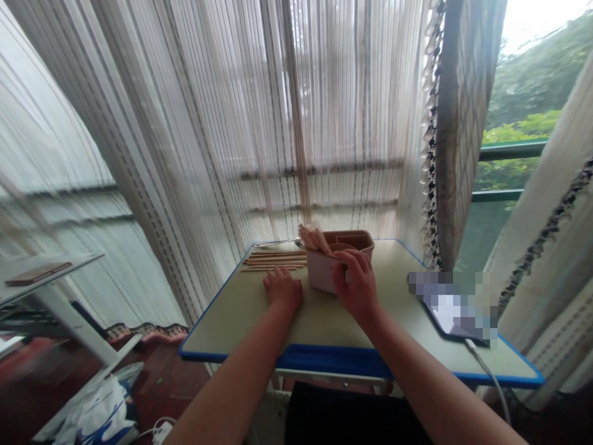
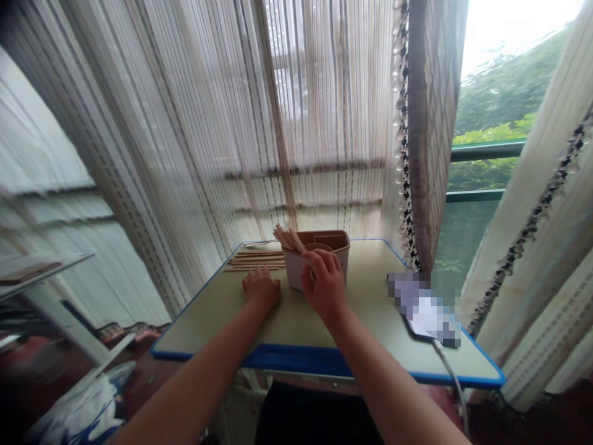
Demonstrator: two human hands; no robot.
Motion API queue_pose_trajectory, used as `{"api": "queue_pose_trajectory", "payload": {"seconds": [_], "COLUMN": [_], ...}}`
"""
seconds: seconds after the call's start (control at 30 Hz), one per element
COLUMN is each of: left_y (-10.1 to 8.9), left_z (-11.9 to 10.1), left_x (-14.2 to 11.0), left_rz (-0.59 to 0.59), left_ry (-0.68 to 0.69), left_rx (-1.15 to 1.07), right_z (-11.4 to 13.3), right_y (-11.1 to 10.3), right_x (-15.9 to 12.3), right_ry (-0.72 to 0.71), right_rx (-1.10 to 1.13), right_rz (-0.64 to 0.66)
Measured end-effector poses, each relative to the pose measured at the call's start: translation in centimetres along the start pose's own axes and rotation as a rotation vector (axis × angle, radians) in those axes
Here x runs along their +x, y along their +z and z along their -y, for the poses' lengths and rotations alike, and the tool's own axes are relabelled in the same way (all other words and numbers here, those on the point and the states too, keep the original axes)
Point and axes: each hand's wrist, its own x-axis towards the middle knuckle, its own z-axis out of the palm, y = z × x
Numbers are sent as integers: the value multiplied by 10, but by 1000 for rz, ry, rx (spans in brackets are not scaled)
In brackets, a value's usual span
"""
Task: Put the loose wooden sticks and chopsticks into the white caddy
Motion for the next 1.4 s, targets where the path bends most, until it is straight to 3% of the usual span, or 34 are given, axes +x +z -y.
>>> {"api": "queue_pose_trajectory", "payload": {"seconds": [0.1, 0.27, 0.37, 0.43, 0.6, 0.8, 1.13, 1.27, 1.4], "left_y": [2, 2, 3, 2, -4, -3, -11, -19, -25], "left_z": [1, 15, 32, 39, 41, 46, 34, 26, 25], "left_x": [2, 13, 22, 25, 18, 15, 8, 2, -3], "left_rz": [178, 165, 319, 359, 202, 248, 130, 81, -49], "left_ry": [-32, -54, 1, 7, -98, -42, -2, 114, 162], "left_rx": [11, 52, 17, -16, 32, 63, -67, -166, -231], "right_z": [-2, -7, -10, -11, -10, -13, -17, -11, -4], "right_y": [3, 6, 5, 5, 7, 10, 11, 12, 14], "right_x": [-24, -32, -32, -32, -34, -35, -38, -41, -45], "right_ry": [-114, -111, -88, -91, -134, -106, -53, -77, -22], "right_rx": [12, 21, 10, -11, -36, -58, -126, -148, -180], "right_rz": [46, 81, 96, 114, 177, 156, 188, 295, 485]}}
